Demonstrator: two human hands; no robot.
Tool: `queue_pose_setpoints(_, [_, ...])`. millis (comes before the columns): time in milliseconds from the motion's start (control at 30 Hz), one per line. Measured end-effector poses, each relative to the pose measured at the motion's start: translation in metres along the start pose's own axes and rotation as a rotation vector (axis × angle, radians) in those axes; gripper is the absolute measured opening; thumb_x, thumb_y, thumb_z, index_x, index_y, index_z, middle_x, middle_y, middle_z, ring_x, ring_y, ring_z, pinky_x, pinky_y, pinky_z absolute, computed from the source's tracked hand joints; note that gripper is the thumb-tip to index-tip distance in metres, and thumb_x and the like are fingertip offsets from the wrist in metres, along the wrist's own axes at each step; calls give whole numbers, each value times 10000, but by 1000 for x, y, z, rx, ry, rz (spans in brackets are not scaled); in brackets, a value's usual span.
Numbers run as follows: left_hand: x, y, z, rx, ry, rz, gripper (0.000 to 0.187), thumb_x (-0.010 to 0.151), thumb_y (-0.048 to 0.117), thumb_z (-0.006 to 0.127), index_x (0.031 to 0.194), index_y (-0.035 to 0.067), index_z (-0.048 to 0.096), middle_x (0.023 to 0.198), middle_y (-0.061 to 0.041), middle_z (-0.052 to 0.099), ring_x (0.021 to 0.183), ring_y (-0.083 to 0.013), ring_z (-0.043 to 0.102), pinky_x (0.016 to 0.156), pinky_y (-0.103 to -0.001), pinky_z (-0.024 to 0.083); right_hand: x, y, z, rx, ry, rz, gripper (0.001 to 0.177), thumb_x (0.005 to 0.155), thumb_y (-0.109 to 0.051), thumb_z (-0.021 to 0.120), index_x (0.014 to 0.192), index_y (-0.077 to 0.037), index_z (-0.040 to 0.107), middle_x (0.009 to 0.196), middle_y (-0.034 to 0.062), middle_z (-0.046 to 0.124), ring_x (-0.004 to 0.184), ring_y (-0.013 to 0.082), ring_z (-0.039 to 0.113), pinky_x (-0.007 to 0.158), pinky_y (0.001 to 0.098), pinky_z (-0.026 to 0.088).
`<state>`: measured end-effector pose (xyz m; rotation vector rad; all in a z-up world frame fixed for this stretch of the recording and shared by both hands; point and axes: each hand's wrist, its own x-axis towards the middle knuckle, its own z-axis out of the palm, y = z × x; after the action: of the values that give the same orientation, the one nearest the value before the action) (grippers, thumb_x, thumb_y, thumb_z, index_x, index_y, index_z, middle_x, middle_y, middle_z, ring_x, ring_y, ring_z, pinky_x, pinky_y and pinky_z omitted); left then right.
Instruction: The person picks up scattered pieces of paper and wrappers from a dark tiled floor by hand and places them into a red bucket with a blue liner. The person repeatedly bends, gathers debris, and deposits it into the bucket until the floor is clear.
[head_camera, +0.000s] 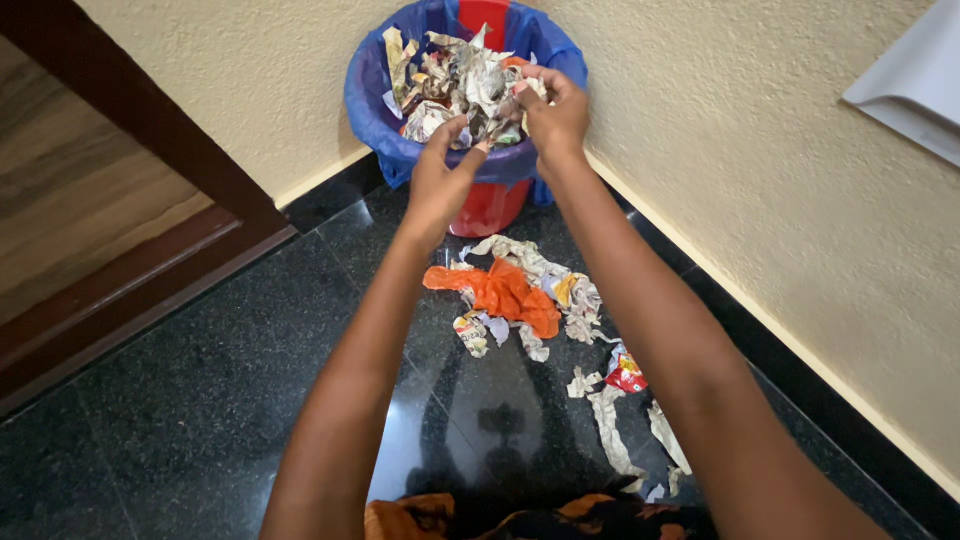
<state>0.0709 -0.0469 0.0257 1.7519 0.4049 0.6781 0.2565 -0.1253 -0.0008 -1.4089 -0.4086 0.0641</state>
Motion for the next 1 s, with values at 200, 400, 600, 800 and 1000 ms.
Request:
queue_pose_setpoints(200, [-2, 7, 0, 32, 0, -19, 588, 920, 293, 731, 1412, 18, 563, 1425, -176, 619, 1348, -261, 569, 1114, -357, 421, -1, -3, 4, 60, 13, 83, 224, 898, -29, 730, 1121, -14, 731, 941, 61, 752, 736, 102, 705, 617, 244, 569])
queue_pose_setpoints(400, [-3, 6, -1, 39, 3, -17, 570, 923, 287, 730, 1407, 30, 571, 1426, -157, 626, 1349, -256, 572, 1112, -357, 424, 1, -3, 5, 114, -1, 88, 210, 915, -26, 724, 1123, 3, 723, 933, 77, 746, 736, 120, 711, 611, 250, 578])
queue_pose_setpoints(600, [-2, 2, 0, 31, 10, -9, 558, 919, 272, 729, 1400, 34, 577, 1410, -150, 641, 1334, -250, 582, 1105, -354, 434, -3, -9, 5, 114, -4, 107, 212, 917, -27, 711, 1127, -1, 716, 963, 70, 744, 757, 101, 711, 616, 250, 607])
queue_pose_setpoints(800, [-1, -1, 1, 52, 13, 12, 548, 921, 262, 728, 1397, 32, 583, 1407, -154, 644, 1337, -254, 581, 1107, -354, 428, 1, -5, 8, 110, 6, 123, 221, 913, -22, 708, 1132, 4, 721, 928, 74, 743, 711, 109, 680, 589, 243, 567])
queue_pose_setpoints(1000, [-2, 0, 0, 66, 13, 6, 542, 918, 261, 722, 1392, 36, 586, 1405, -153, 641, 1326, -254, 588, 1105, -349, 430, 9, -4, 12, 102, 81, -2, 203, 955, -77, 688, 1156, -58, 704, 1051, 76, 738, 805, 127, 730, 636, 253, 606])
